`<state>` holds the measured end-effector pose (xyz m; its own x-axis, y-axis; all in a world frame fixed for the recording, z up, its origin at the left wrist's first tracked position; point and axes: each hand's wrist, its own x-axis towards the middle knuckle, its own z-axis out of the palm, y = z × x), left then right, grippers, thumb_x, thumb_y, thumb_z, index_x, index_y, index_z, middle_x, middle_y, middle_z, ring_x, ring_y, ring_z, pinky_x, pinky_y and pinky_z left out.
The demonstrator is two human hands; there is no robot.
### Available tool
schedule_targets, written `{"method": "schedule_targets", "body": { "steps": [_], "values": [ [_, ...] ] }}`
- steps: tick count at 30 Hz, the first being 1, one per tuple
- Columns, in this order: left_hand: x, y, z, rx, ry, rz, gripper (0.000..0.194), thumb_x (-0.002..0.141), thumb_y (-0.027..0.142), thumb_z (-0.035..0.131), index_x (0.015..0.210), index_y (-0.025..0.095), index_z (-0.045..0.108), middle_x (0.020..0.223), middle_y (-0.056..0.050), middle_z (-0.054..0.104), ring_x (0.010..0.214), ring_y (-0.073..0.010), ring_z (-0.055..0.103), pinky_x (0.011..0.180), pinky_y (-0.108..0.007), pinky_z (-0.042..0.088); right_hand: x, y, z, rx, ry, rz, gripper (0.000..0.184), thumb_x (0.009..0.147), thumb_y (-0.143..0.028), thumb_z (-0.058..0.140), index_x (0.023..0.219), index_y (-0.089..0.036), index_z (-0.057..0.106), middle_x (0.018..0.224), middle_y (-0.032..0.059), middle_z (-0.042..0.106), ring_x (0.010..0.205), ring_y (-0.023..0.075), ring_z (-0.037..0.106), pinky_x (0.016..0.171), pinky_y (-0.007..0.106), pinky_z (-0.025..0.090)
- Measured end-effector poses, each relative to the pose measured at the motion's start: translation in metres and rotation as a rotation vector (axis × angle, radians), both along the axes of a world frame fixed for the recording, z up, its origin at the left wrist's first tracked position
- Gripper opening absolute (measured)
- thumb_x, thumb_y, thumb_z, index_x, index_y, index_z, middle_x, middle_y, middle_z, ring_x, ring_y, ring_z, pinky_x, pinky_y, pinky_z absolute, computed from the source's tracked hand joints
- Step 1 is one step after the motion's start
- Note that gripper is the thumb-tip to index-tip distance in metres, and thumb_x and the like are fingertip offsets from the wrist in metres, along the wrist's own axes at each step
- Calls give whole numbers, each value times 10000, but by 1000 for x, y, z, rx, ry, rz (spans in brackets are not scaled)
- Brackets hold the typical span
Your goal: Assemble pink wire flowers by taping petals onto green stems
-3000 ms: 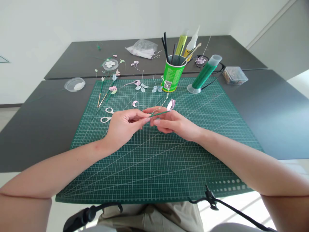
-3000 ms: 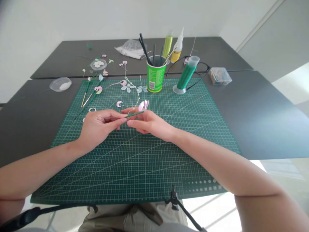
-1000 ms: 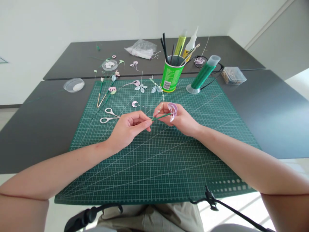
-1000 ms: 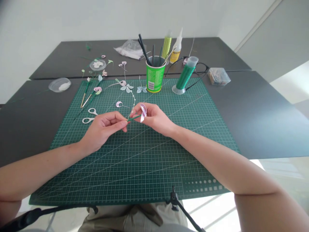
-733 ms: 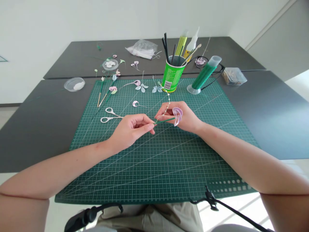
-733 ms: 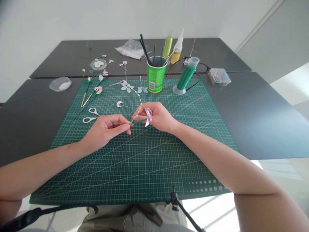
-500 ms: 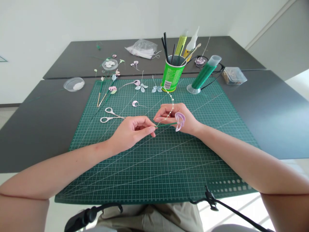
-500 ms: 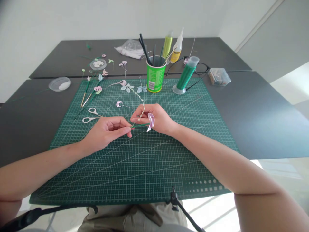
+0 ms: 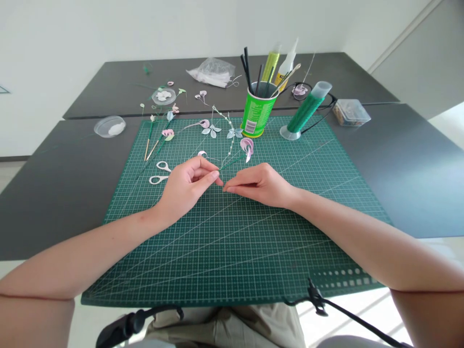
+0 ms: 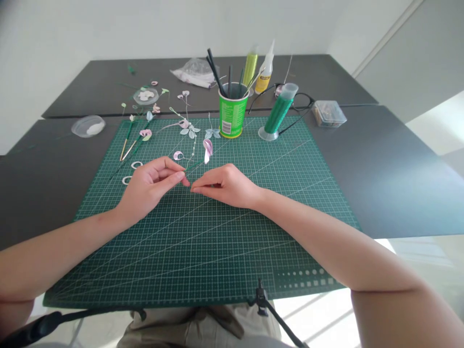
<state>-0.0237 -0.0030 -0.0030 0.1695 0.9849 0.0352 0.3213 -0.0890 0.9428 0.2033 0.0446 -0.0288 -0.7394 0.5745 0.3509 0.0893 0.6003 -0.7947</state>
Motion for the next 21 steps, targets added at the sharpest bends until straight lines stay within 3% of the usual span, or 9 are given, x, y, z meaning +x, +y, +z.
{"method": "schedule_targets", "body": {
  "steps": [3, 7, 13, 17, 21],
  "values": [
    [-4, 5, -5, -15, 44, 4, 158, 942, 341, 689, 1010, 199, 694, 810, -20, 818, 670, -167, 707, 667, -301, 525, 4, -6, 10, 200, 32, 65, 168, 1008, -154, 682, 1026, -104, 841, 794, 48, 794, 651, 89, 672, 603, 200, 494],
    [-5, 8, -10, -31, 121, -46, 131, 936, 322, 685, 968, 204, 731, 869, -27, 829, 819, -198, 773, 769, -323, 568, 8, -14, 26, 207, 96, 52, 131, 980, -148, 736, 1043, -104, 842, 744, 32, 787, 593, 70, 642, 569, 179, 489],
    [0, -1, -6, -18, 309, -138, 153, 949, 317, 663, 906, 219, 772, 824, 20, 814, 698, -160, 709, 634, -296, 497, 14, -15, 45, 10, 179, 36, 105, 948, -155, 774, 986, -99, 854, 758, 42, 793, 561, 52, 598, 544, 178, 472],
    [2, -4, -4, 41, 446, -169, 168, 954, 274, 634, 882, 228, 779, 756, 54, 788, 591, -127, 624, 565, -285, 420, 19, -12, 56, -157, 48, 132, 128, 948, -161, 757, 936, -79, 854, 636, 16, 715, 502, 46, 507, 479, 199, 401],
    [3, -6, -4, 92, 506, -154, 154, 949, 264, 644, 886, 231, 781, 688, 70, 753, 536, -116, 571, 546, -284, 385, 27, -5, 63, -368, 57, 231, 127, 936, -198, 776, 938, -103, 861, 582, -14, 661, 479, 45, 416, 434, 224, 305]
  ]
}}
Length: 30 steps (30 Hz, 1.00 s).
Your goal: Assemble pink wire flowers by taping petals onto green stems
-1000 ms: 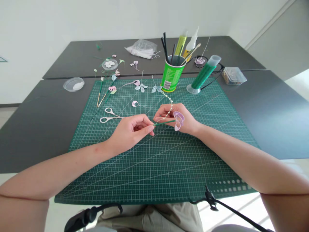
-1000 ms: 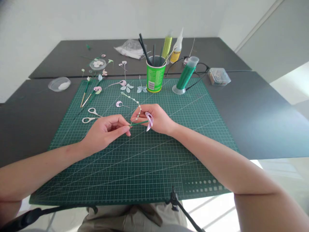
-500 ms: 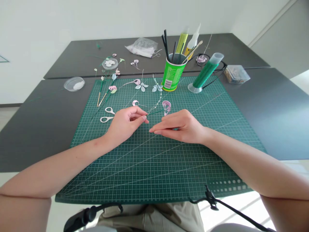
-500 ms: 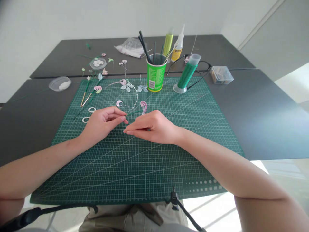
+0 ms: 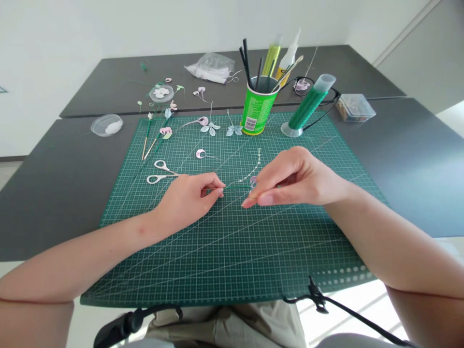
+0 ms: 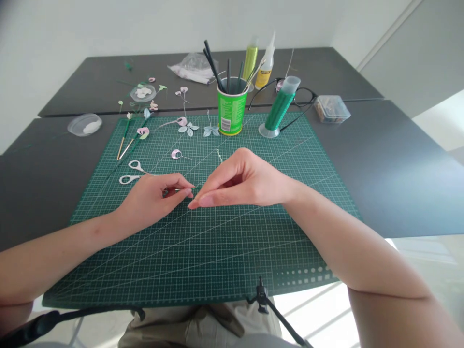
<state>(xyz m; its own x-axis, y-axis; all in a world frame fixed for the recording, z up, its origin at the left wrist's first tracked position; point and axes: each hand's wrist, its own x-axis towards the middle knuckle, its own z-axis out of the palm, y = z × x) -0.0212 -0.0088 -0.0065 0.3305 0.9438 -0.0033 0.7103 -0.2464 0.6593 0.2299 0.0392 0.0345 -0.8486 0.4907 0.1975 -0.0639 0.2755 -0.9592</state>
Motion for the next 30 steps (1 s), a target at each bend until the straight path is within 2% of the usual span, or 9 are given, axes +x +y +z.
{"method": "schedule_targets", "body": {
  "steps": [4, 8, 12, 16, 19, 22, 25, 27, 30],
  "values": [
    [1, -2, 1, -35, 42, -20, 152, 945, 255, 649, 871, 234, 780, 670, 72, 739, 539, -118, 574, 553, -283, 383, 10, 9, 12, -16, -112, 49, 151, 945, -240, 765, 978, -138, 871, 572, -27, 647, 468, 44, 377, 416, 227, 263],
    [0, -4, 1, -73, 58, -50, 145, 948, 255, 655, 869, 238, 776, 700, 66, 753, 587, -127, 621, 575, -278, 405, 10, 16, 30, 12, -178, -96, 181, 918, -326, 806, 930, -155, 865, 684, 3, 704, 555, 58, 501, 461, 216, 345],
    [0, -7, 2, -80, 76, -88, 141, 953, 269, 662, 881, 235, 778, 658, 61, 733, 559, -130, 612, 573, -280, 402, -3, 21, 35, -174, -36, -312, 146, 949, -327, 779, 975, -195, 836, 569, -70, 497, 482, 44, 254, 415, 238, 195],
    [1, -11, 7, -95, 48, -107, 157, 952, 274, 659, 869, 239, 788, 591, 60, 695, 485, -127, 568, 547, -287, 380, -12, 29, 18, -111, 22, -528, 159, 944, -335, 778, 984, -190, 829, 709, -14, 622, 512, 61, 258, 437, 270, 215],
    [2, -12, 9, -100, -11, -132, 149, 936, 270, 670, 852, 241, 790, 580, 58, 697, 452, -119, 545, 523, -285, 365, -12, 38, -8, -76, 16, -643, 198, 952, -365, 753, 1026, -207, 847, 571, -42, 475, 498, 77, 240, 450, 276, 188],
    [3, -13, 8, -106, -55, -167, 145, 930, 269, 671, 839, 237, 780, 587, 52, 709, 456, -118, 558, 508, -279, 363, -10, 47, -33, -75, -28, -668, 243, 932, -428, 771, 1031, -223, 857, 533, -54, 412, 502, 82, 256, 457, 275, 181],
    [3, -14, 7, -100, -93, -172, 151, 938, 258, 658, 834, 233, 765, 548, 57, 677, 438, -112, 536, 497, -273, 362, -8, 52, -47, -73, -92, -691, 268, 915, -432, 775, 1033, -210, 871, 504, -67, 377, 496, 79, 255, 467, 276, 175],
    [1, -15, 7, -94, -136, -167, 141, 943, 239, 650, 842, 229, 747, 559, 59, 687, 430, -103, 524, 492, -268, 370, -8, 54, -50, -26, -169, -718, 269, 922, -399, 761, 1053, -194, 876, 516, -54, 463, 503, 82, 316, 482, 275, 245],
    [-1, -15, 8, -44, -186, -164, 127, 956, 236, 645, 856, 222, 721, 639, 45, 744, 463, -99, 556, 493, -260, 392, -8, 56, -52, 72, -267, -726, 252, 928, -361, 750, 1055, -187, 881, 733, 26, 739, 652, 124, 569, 640, 300, 470]
  ]
}}
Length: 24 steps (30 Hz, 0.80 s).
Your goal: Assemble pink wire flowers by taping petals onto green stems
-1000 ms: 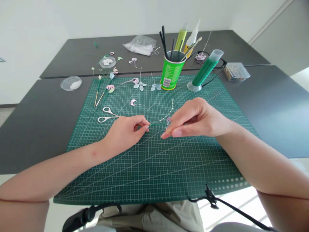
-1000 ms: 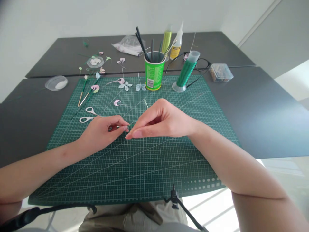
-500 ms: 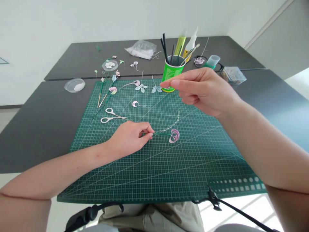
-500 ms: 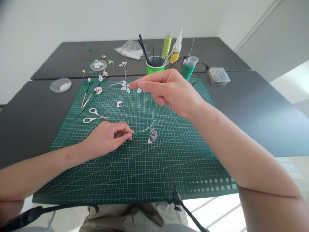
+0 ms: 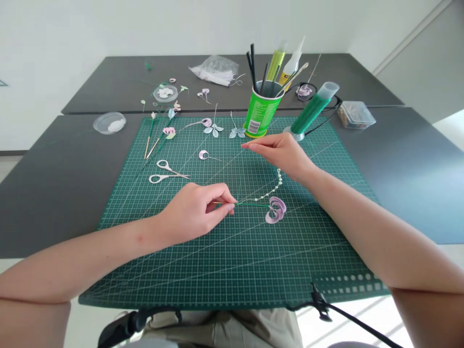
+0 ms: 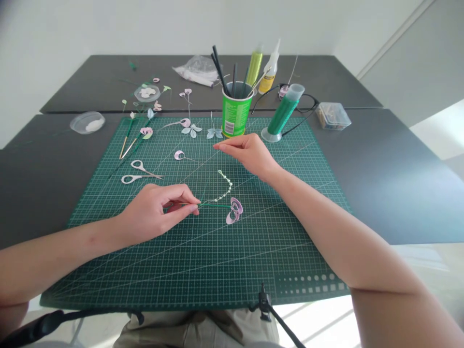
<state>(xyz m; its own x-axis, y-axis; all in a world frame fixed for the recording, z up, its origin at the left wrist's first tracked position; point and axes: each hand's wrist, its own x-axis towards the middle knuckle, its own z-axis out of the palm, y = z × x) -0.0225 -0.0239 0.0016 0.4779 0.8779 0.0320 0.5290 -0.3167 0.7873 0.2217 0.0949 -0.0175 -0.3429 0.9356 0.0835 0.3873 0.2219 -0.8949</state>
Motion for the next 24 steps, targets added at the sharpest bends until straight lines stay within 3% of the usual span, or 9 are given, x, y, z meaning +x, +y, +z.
{"method": "schedule_targets", "body": {
  "steps": [4, 8, 11, 15, 19, 24],
  "values": [
    [-3, 0, 4, 156, -69, 73, 94, 944, 240, 668, 876, 216, 729, 712, 18, 785, 506, -106, 579, 501, -264, 429, -1, 3, -6, 12, -96, 76, 245, 930, -353, 743, 1047, -187, 880, 1024, 78, 843, 939, 212, 736, 901, 382, 567],
    [-6, 5, 6, 247, -227, 330, 116, 961, 281, 673, 937, 216, 767, 786, -17, 813, 537, -120, 614, 495, -276, 452, -2, 2, -6, -49, -136, 135, 251, 915, -380, 761, 1028, -192, 883, 1049, 79, 848, 977, 234, 768, 926, 386, 585],
    [-10, 16, 2, 269, -291, 501, 202, 972, 361, 699, 1102, 251, 809, 832, -25, 820, 623, -146, 667, 514, -283, 462, -1, 0, -1, -103, -194, 210, 279, 927, -405, 747, 1053, -196, 881, 1140, 85, 841, 1052, 246, 772, 960, 386, 582],
    [-15, 31, -8, 228, -389, 528, 235, 964, 376, 717, 1126, 249, 831, 906, -36, 837, 717, -169, 717, 589, -296, 527, 8, 2, 8, -153, -316, 428, 310, 933, -412, 731, 1108, -200, 873, 1156, 70, 839, 1047, 233, 776, 915, 363, 583],
    [-15, 38, -11, 126, -404, 535, 209, 932, 355, 747, 1082, 245, 842, 915, -38, 844, 767, -178, 740, 632, -296, 560, 17, 5, 14, -254, -301, 701, 304, 923, -451, 754, 1088, -228, 879, 1117, 43, 849, 1025, 201, 787, 913, 325, 587],
    [-13, 38, -11, 45, -389, 539, 179, 916, 323, 766, 1054, 239, 843, 915, -40, 845, 846, -195, 768, 743, -317, 605, 13, -7, 21, -304, -254, 870, 309, 941, -421, 754, 1115, -194, 869, 1089, 56, 852, 958, 164, 789, 831, 264, 583]
  ]
}}
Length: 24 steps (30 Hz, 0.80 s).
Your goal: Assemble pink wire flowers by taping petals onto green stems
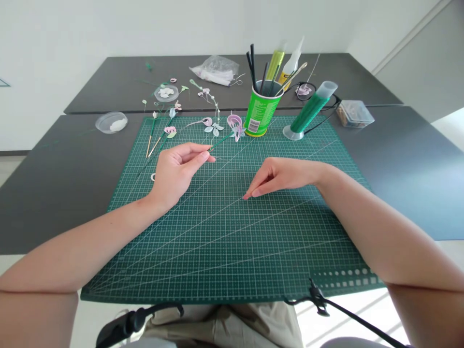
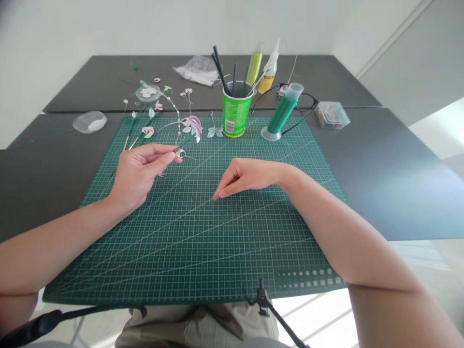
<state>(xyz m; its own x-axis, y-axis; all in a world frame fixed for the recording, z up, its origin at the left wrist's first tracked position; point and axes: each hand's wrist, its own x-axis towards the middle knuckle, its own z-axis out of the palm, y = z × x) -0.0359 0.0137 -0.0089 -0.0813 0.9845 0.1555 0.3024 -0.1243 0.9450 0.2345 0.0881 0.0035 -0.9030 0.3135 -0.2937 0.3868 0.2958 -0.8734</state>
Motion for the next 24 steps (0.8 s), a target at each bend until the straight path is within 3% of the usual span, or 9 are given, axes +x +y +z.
{"method": "schedule_targets", "body": {
  "steps": [4, 8, 13, 20, 24],
  "values": [
    [1, 1, 1, -27, -9, 5, 164, 924, 304, 757, 1043, 228, 841, 924, -49, 848, 864, -201, 769, 779, -331, 616, -11, -18, 3, -24, -6, 138, 295, 979, -337, 714, 1157, -145, 849, 1024, 72, 857, 815, 125, 765, 668, 217, 538],
    [-1, 5, 0, -55, 25, -8, 162, 922, 297, 745, 1030, 218, 835, 922, -59, 849, 901, -219, 782, 842, -359, 626, -18, -35, 7, -103, 61, 199, 257, 989, -283, 713, 1166, -147, 842, 1041, 84, 855, 850, 124, 790, 674, 191, 553],
    [-4, 8, -7, -178, 168, -223, 159, 915, 320, 738, 992, 213, 827, 881, -53, 852, 915, -242, 814, 900, -388, 619, -15, -46, 24, -191, 283, 228, 209, 976, -201, 744, 1148, -135, 843, 1069, 95, 846, 850, 116, 816, 652, 144, 575],
    [12, -11, -5, -318, 331, -397, 118, 929, 346, 714, 937, 242, 770, 902, -1, 861, 883, -233, 824, 777, -343, 605, 0, -54, 40, -62, 562, 33, 175, 982, -238, 757, 1121, -236, 864, 1086, 52, 849, 623, 70, 750, 571, 136, 572],
    [20, -24, 0, -266, 367, -437, 104, 936, 302, 701, 872, 246, 762, 837, 30, 843, 764, -191, 789, 686, -299, 567, 4, -57, 44, 30, 556, -195, 197, 959, -404, 781, 1045, -257, 881, 1004, 56, 859, 734, 123, 787, 639, 187, 624]
  ]
}}
